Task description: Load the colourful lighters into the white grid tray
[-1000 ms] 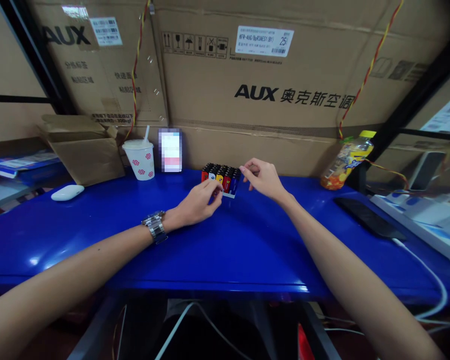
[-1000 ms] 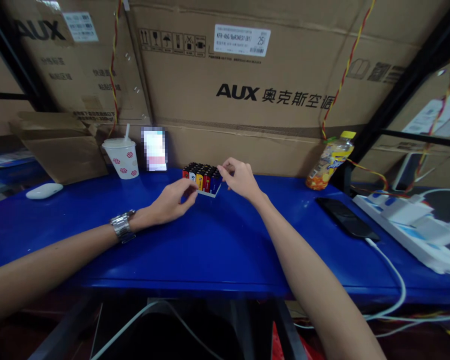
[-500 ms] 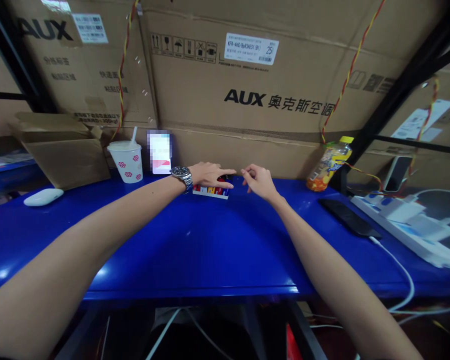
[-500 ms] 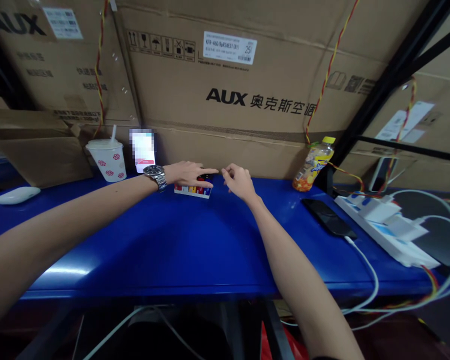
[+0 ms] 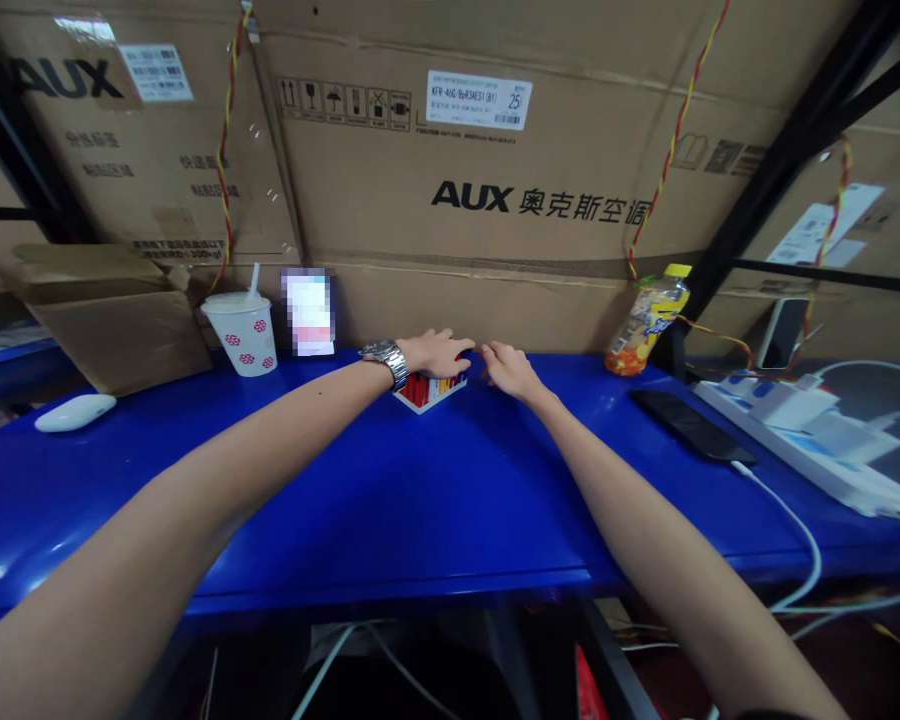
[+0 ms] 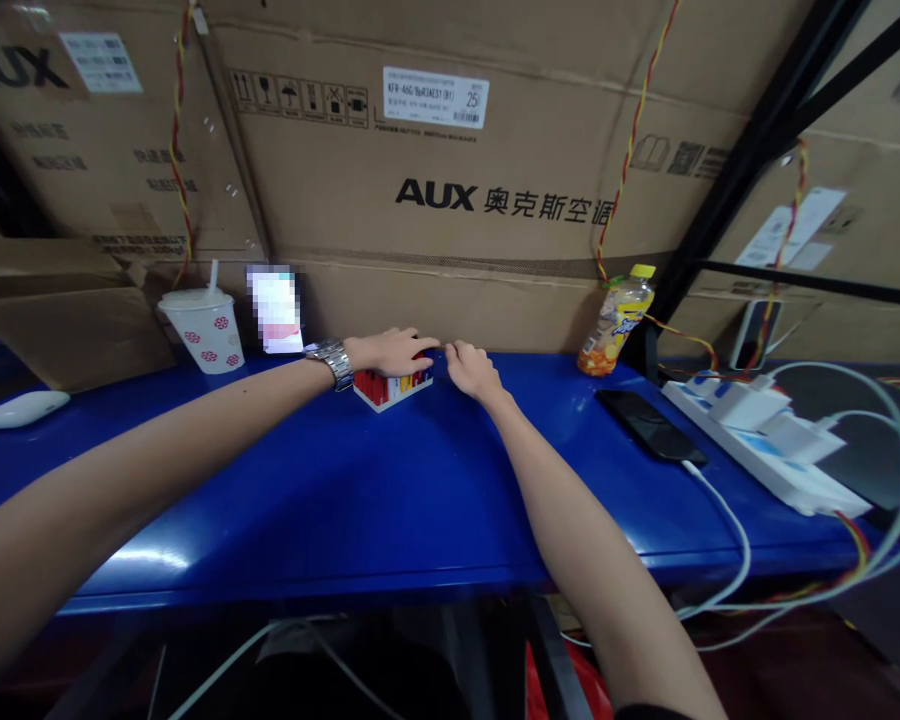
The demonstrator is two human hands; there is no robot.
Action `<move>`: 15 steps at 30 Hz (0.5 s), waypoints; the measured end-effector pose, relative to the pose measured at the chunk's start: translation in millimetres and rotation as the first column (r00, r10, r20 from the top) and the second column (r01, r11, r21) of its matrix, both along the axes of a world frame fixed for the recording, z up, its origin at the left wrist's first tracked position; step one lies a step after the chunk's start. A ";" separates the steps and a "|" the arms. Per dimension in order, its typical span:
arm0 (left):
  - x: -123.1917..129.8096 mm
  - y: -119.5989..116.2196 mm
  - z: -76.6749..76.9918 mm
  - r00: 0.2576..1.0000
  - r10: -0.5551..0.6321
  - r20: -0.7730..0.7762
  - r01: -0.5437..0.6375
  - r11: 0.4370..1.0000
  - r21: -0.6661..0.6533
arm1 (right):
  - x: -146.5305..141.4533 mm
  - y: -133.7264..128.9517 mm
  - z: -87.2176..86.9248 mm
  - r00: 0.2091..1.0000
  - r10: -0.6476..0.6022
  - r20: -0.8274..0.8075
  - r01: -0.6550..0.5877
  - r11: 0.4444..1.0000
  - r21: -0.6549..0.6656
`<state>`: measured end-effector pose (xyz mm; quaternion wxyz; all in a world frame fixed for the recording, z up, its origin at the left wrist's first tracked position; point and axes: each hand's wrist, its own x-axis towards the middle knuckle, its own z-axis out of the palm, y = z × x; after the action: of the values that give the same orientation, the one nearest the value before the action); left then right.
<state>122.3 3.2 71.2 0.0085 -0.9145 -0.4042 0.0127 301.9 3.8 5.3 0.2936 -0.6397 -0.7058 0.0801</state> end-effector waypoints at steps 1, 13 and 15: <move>-0.2 2.5 -1.0 1.000 -0.009 -0.002 0.009 1.000 0.010 | -0.2 -0.3 0.0 1.000 -0.001 0.008 0.001 1.000 -0.003; -36.3 30.6 6.1 0.792 0.247 0.559 -0.015 0.922 -0.386 | -23.1 -1.3 -4.4 0.960 0.199 -0.195 -0.222 0.969 -0.105; -43.6 29.2 3.5 0.688 0.374 0.622 -0.023 0.868 -0.496 | -34.7 -5.6 -6.0 0.951 0.223 -0.216 -0.251 0.961 -0.115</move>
<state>78.7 32.4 74.6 -0.3586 -0.7749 -0.4617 -0.2404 267.2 -1.8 -0.7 0.3057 -0.5578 -0.7369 0.2288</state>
